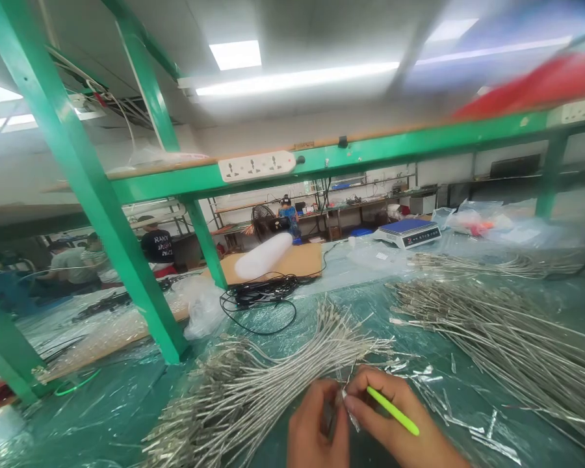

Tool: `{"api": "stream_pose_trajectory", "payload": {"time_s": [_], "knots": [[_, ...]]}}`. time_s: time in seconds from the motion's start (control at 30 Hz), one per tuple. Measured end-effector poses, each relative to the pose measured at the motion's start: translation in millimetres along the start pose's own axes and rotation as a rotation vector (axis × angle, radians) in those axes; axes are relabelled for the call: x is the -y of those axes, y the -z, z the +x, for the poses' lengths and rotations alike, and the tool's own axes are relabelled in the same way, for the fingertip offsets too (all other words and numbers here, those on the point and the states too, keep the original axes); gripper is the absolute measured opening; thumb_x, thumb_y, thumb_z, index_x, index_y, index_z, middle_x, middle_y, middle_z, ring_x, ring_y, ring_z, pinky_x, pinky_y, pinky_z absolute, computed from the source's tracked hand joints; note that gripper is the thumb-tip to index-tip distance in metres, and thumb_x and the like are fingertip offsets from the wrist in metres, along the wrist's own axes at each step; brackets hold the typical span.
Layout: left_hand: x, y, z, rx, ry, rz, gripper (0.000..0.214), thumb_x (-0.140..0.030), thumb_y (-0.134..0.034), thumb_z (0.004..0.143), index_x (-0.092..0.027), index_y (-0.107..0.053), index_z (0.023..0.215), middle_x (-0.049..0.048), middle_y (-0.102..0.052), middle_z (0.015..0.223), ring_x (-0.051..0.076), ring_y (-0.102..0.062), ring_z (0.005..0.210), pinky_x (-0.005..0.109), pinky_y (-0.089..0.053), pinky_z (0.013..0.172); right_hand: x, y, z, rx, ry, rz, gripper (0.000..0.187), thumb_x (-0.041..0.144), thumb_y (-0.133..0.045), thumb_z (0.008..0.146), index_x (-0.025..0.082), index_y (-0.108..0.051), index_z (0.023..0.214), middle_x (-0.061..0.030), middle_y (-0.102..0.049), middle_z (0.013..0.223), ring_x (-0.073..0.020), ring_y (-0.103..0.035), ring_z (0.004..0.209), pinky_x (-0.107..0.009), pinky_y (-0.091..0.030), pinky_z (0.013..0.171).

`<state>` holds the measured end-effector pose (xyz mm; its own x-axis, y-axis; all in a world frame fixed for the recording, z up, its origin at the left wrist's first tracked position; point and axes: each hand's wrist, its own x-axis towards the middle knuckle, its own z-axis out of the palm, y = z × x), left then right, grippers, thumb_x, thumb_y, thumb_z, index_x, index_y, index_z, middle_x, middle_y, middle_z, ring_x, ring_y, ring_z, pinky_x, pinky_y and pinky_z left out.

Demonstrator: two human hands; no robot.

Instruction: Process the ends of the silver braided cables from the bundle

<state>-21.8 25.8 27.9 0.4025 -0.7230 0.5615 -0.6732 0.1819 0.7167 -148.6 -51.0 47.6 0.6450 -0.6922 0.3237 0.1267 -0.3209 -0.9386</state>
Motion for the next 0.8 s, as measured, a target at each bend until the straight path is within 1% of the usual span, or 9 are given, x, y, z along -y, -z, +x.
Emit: {"api": "stream_pose_trajectory", "payload": {"time_s": [0.13, 0.23, 0.3, 0.37, 0.43, 0.5, 0.6, 0.7, 0.8], "knots": [[-1.6, 2.0, 3.8, 0.115, 0.017, -0.107, 0.019, -0.032, -0.052, 0.087, -0.020, -0.067, 0.084, -0.0017, -0.057, 0.061, 0.012, -0.040, 0.047, 0.024, -0.028, 0.044, 4.8, 2.4, -0.4, -0.005, 0.066, -0.133, 0.019, 0.032, -0.059, 0.086, 0.019, -0.059, 0.073, 0.0011, -0.054, 0.071, -0.0150, -0.052, 0.069, -0.023, -0.041, 0.065], [1.7, 6.0, 6.7, 0.134, 0.051, -0.126, 0.022, -0.035, -0.055, 0.088, -0.019, -0.071, 0.089, 0.0010, -0.061, 0.066, 0.014, -0.049, 0.054, 0.024, -0.036, 0.048, 4.1, 4.0, 1.3, -0.023, 0.093, -0.174, 0.020, 0.033, -0.058, 0.086, 0.019, -0.058, 0.072, 0.0008, -0.054, 0.071, -0.0153, -0.051, 0.068, -0.024, -0.040, 0.064], [2.4, 9.8, 9.6, 0.136, 0.043, -0.148, 0.022, -0.034, -0.058, 0.087, -0.019, -0.073, 0.093, 0.0035, -0.064, 0.074, 0.017, -0.056, 0.064, 0.024, -0.042, 0.057, 1.4, 4.5, 2.9, -0.035, 0.037, -0.116, 0.023, 0.035, -0.059, 0.086, 0.019, -0.057, 0.070, 0.0016, -0.052, 0.069, -0.0146, -0.049, 0.067, -0.024, -0.040, 0.063], [0.4, 13.9, 13.6, 0.147, 0.023, -0.195, 0.021, -0.032, -0.059, 0.087, -0.020, -0.074, 0.097, 0.0055, -0.067, 0.081, 0.019, -0.061, 0.074, 0.025, -0.046, 0.066, -2.1, 4.5, 4.5, -0.019, -0.067, -0.013, 0.027, 0.039, -0.061, 0.085, 0.019, -0.056, 0.068, 0.0034, -0.049, 0.063, -0.0131, -0.047, 0.062, -0.022, -0.038, 0.059], [-3.7, 17.7, 17.9, 0.188, 0.011, -0.235, 0.021, -0.030, -0.059, 0.087, -0.022, -0.075, 0.098, 0.0055, -0.069, 0.082, 0.020, -0.063, 0.078, 0.026, -0.048, 0.071, -5.5, 4.3, 5.7, 0.011, -0.153, 0.109, 0.032, 0.043, -0.062, 0.085, 0.019, -0.054, 0.065, 0.0047, -0.047, 0.057, -0.0116, -0.045, 0.055, -0.022, -0.037, 0.055], [-7.1, 20.5, 21.1, 0.238, -0.004, -0.255, 0.022, -0.029, -0.058, 0.089, -0.024, -0.076, 0.100, 0.0057, -0.071, 0.085, 0.020, -0.064, 0.079, 0.026, -0.048, 0.073, -7.5, 3.9, 6.3, 0.028, -0.188, 0.214, 0.036, 0.046, -0.061, 0.085, 0.018, -0.053, 0.063, 0.0044, -0.049, 0.054, -0.0113, -0.046, 0.052, -0.022, -0.038, 0.054], [-5.7, 21.7, 22.0, 0.279, -0.021, -0.264, 0.023, -0.029, -0.056, 0.090, -0.026, -0.075, 0.102, 0.0064, -0.072, 0.091, 0.021, -0.065, 0.083, 0.027, -0.048, 0.075, -6.9, 3.5, 6.1, 0.012, -0.174, 0.237, 0.036, 0.046, -0.062, 0.084, 0.018, -0.054, 0.064, 0.0041, -0.049, 0.055, -0.0112, -0.046, 0.053, -0.022, -0.038, 0.053], [2.7, 19.8, 19.5, 0.261, -0.016, -0.246, 0.024, -0.031, -0.057, 0.089, -0.024, -0.075, 0.104, 0.0076, -0.072, 0.091, 0.021, -0.065, 0.082, 0.027, -0.049, 0.073, -4.3, 4.2, 5.7, -0.005, -0.124, 0.175, 0.033, 0.046, -0.064, 0.083, 0.017, -0.056, 0.068, 0.0054, -0.045, 0.055, -0.0100, -0.041, 0.054, -0.020, -0.033, 0.052], [8.9, 17.6, 17.6, 0.261, -0.010, -0.228, 0.025, -0.032, -0.056, 0.089, -0.023, -0.075, 0.104, 0.0081, -0.073, 0.090, 0.021, -0.064, 0.081, 0.027, -0.049, 0.072, -3.2, 5.8, 5.6, -0.009, -0.092, 0.143, 0.032, 0.045, -0.065, 0.082, 0.017, -0.057, 0.069, 0.0048, -0.045, 0.058, -0.0104, -0.039, 0.056, -0.021, -0.032, 0.053]]}}
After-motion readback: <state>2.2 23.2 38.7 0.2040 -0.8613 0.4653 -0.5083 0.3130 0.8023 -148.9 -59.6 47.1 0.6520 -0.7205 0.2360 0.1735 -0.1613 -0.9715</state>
